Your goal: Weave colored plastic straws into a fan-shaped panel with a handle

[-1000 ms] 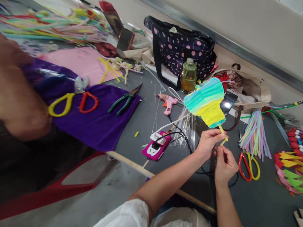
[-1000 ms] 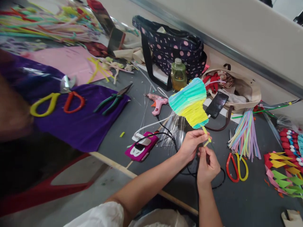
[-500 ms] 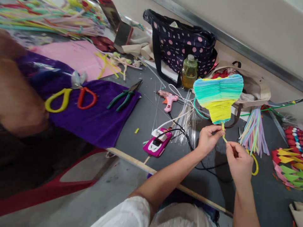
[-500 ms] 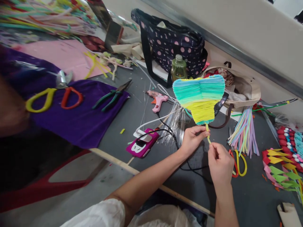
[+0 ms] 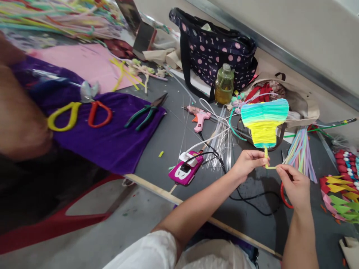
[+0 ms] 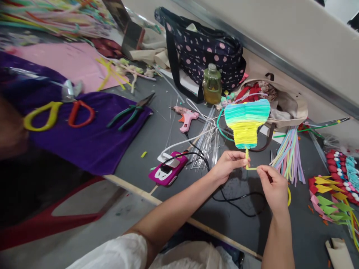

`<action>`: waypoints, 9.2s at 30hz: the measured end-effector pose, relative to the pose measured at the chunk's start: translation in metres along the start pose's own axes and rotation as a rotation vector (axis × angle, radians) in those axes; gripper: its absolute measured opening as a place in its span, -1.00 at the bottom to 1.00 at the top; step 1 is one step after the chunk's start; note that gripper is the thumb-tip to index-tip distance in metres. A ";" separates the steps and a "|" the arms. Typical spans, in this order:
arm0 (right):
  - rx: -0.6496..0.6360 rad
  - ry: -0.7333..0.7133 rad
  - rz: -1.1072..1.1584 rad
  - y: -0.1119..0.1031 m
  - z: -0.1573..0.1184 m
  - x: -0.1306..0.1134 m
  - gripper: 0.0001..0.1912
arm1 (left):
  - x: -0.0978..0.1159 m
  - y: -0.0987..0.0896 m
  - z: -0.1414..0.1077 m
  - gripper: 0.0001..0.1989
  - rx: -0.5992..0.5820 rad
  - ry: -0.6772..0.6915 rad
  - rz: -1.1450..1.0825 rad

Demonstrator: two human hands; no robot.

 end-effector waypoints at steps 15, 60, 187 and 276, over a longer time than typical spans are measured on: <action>0.245 -0.030 0.208 0.056 -0.005 0.013 -0.72 | -0.002 0.000 -0.002 -0.71 0.048 -0.034 -0.235; 0.212 -0.171 -0.109 0.039 -0.001 0.012 -0.73 | 0.000 -0.004 -0.001 -0.72 0.063 -0.016 -0.207; 0.031 -0.117 0.007 0.037 -0.005 0.019 -0.72 | 0.000 -0.004 0.000 -0.68 0.034 0.063 -0.041; 0.286 0.002 0.232 0.076 -0.016 0.009 -0.68 | 0.003 -0.002 -0.003 -0.72 0.123 0.089 -0.054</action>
Point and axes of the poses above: each hand's wrist, its own z-axis towards the middle knuckle, its own y-axis out of the palm, x = y × z, the point moved 3 cm from there along z, towards the middle knuckle, and after that the axes turned 11 degrees about -x, right-handed, at the moved point
